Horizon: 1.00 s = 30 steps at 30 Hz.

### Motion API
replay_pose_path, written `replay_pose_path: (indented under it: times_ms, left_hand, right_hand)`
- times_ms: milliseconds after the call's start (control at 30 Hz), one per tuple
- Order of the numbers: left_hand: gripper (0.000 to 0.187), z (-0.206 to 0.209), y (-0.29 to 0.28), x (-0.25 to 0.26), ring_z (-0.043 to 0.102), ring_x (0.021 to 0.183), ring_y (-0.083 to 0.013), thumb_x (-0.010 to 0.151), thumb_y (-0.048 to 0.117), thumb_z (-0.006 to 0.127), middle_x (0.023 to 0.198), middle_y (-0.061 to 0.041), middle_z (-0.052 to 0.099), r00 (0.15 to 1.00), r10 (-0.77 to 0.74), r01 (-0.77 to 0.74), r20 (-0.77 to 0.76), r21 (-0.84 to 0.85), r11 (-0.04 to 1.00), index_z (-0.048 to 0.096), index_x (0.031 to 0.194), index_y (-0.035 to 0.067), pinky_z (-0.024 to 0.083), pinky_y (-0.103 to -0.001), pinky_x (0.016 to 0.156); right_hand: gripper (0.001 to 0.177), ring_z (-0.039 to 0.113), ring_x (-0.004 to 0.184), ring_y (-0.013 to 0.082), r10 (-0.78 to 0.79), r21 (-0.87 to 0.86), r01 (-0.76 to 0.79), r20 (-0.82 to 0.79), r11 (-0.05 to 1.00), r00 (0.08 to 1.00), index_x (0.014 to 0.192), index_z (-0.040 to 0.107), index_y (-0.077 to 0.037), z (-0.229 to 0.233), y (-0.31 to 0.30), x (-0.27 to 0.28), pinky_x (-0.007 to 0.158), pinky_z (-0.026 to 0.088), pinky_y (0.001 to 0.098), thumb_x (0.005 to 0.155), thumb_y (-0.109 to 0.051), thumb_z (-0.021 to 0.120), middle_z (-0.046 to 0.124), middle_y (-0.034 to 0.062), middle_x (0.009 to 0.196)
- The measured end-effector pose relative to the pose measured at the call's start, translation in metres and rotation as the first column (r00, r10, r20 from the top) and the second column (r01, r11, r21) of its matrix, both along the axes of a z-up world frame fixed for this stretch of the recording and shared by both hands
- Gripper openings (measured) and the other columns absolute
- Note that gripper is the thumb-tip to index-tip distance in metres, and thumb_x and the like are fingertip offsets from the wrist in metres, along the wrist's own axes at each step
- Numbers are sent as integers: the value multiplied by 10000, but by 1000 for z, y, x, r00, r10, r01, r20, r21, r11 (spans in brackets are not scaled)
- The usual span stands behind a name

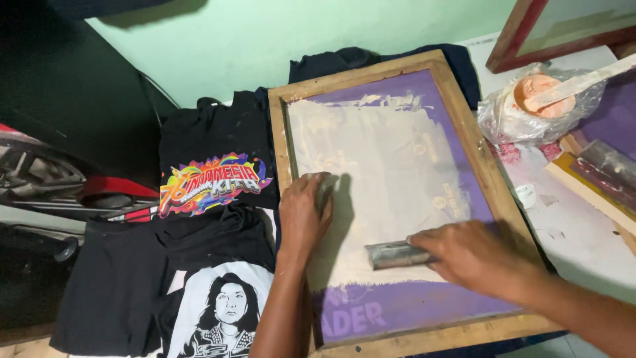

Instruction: The person uses a squeegee to spread white ink across a screen printing frame placed over a black t-shirt. They repeatedly pull the squeegee from top to bottom to ensure even coverage of the ink on the fabric.

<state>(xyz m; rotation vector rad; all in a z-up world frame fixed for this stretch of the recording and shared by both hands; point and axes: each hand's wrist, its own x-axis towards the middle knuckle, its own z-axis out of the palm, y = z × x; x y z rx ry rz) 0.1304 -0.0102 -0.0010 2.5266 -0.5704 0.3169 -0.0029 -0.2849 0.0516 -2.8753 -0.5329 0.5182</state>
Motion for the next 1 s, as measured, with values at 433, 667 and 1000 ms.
replay_pose_path:
  times_ms: [433,667,1000]
  left_hand:
    - [316,-6,-3,-1,639,1119,-340,901,150,657,1074,-123,667,998,-56,56,-2,-93,994,684,1216,145,503,-454,916]
    - [254,-21,0,7,631,1105,-382,901,86,620,1070,-156,656,996,-88,86,-8,-114,990,663,1151,86,509,-474,897]
    - [313,-17,-25,36,561,1046,-375,944,185,624,1101,-170,634,929,-355,364,102,-99,926,686,1219,47,452,-496,893]
  right_hand:
    - [304,777,803,326,-89,-65,151,560,986,824,1111,761,-271,-55,-10,231,710,602,478,812,-330,770,781,72,842]
    - [316,777,921,341,-83,2,88,357,996,930,1144,742,-230,-38,0,106,741,628,492,836,-231,673,795,96,991]
    - [565,792,846,277,11,107,-10,-15,994,1000,1283,697,-244,-23,-16,-10,786,629,478,749,-140,853,780,7,1139]
